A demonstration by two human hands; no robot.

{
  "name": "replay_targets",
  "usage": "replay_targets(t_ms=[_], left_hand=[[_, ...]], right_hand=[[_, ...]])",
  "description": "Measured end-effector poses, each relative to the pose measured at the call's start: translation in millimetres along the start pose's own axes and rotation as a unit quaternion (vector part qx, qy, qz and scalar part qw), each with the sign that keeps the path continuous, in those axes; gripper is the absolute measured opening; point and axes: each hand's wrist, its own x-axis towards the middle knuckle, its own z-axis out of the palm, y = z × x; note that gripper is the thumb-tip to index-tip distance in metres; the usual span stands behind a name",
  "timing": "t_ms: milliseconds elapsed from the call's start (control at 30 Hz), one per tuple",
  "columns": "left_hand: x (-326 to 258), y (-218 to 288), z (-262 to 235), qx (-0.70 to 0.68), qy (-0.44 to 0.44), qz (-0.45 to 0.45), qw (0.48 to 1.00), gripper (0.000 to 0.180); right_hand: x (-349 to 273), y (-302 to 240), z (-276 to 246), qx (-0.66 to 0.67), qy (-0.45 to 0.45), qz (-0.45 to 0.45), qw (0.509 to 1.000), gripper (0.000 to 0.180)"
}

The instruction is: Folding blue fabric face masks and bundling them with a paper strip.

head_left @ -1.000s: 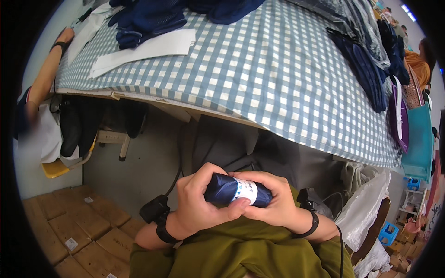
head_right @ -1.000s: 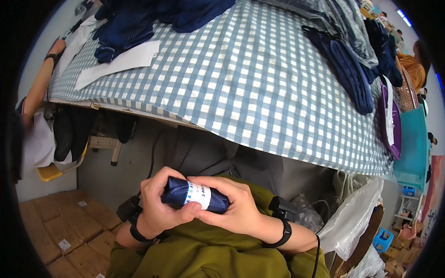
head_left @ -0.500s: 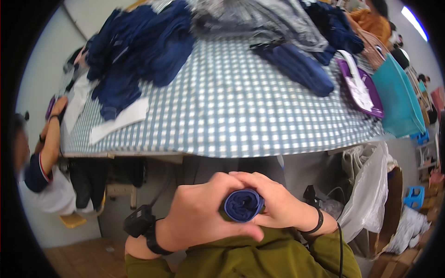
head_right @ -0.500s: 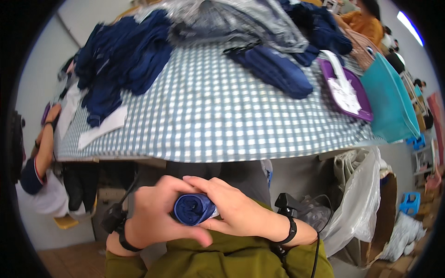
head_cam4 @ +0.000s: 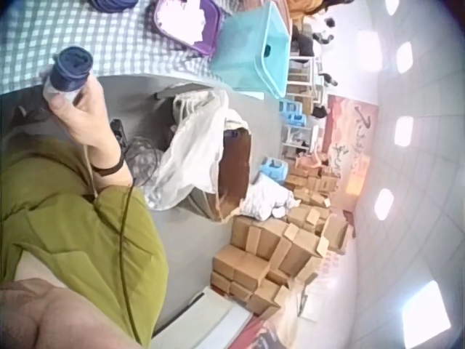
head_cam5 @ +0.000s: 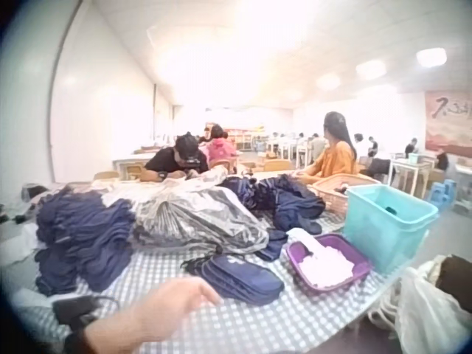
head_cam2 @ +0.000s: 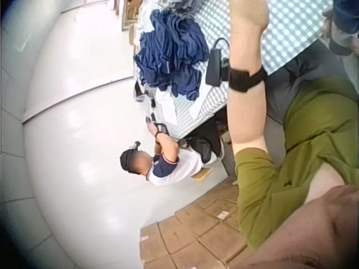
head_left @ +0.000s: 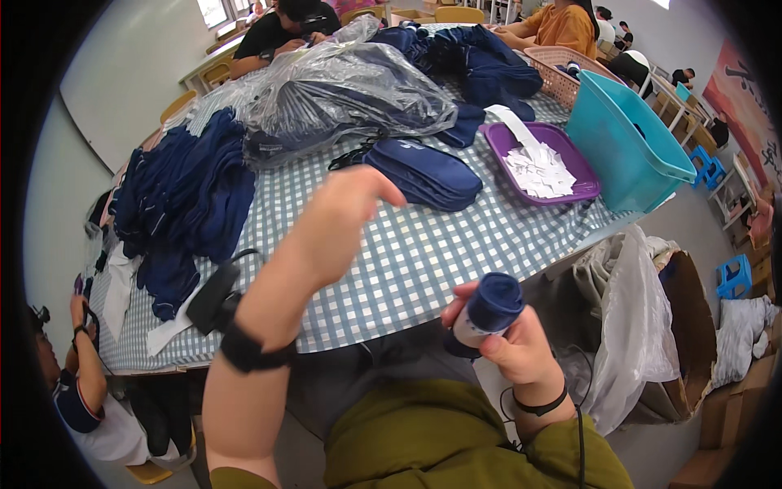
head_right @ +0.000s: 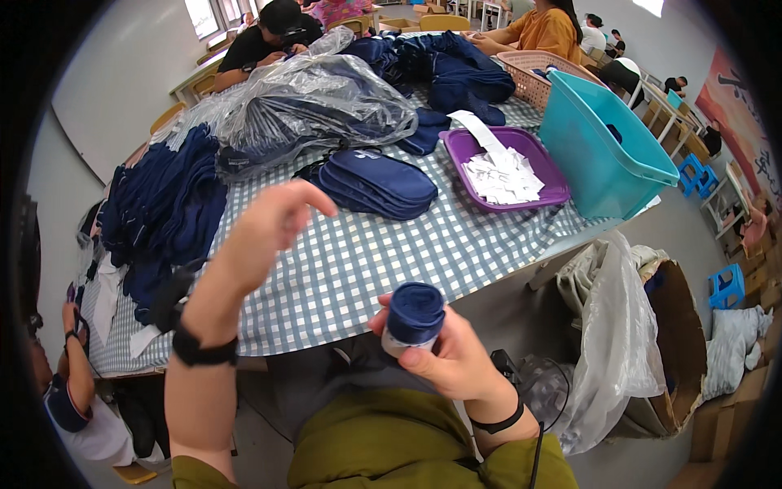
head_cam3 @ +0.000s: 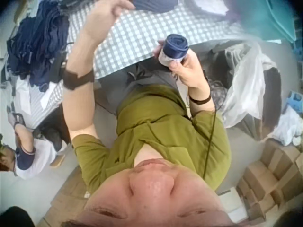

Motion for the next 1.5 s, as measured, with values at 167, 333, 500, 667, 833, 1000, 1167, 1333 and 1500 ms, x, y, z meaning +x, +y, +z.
replay_targets(t_ms=[167, 333, 500, 667, 833, 1000, 1167, 1333, 1500], left_hand=[[32, 17, 81, -0.189, -0.060, -0.190, 0.962, 0.040], [34, 38, 137, -0.259, 0.022, -0.124, 0.958, 0.037], [29, 85, 125, -0.168, 0.106, -0.091, 0.976, 0.036], [30, 139, 127, -0.142, 0.123, 0.063, 0.980, 0.029], [93, 96, 172, -0.058, 0.017, -0.031, 0.998, 0.033], [131, 30, 195, 0.078, 0.162, -0.004, 0.984, 0.055], [72, 67, 147, -0.136, 0.054, -0.025, 0.989, 0.050], [-15, 115, 113, -0.030, 0.078, 0.054, 0.995, 0.036], [-77, 102, 98, 0.078, 0.051, 0.005, 0.996, 0.018]], right_hand=[[-13, -24, -35, -0.002, 0.119, -0.084, 0.989, 0.070], [-21, -40, -63, -0.068, 0.178, -0.109, 0.976, 0.060], [-30, -45, -79, -0.087, 0.222, -0.136, 0.962, 0.059], [-43, -48, -97, 0.008, 0.224, -0.137, 0.965, 0.065], [-50, -46, -110, 0.001, 0.202, -0.120, 0.972, 0.066], [-46, -47, -103, 0.014, 0.223, -0.137, 0.965, 0.062], [-43, -41, -105, 0.034, 0.224, -0.124, 0.966, 0.062], [-43, -33, -97, -0.180, 0.219, -0.178, 0.943, 0.067], [-34, -44, -79, -0.347, 0.203, -0.208, 0.892, 0.075]])
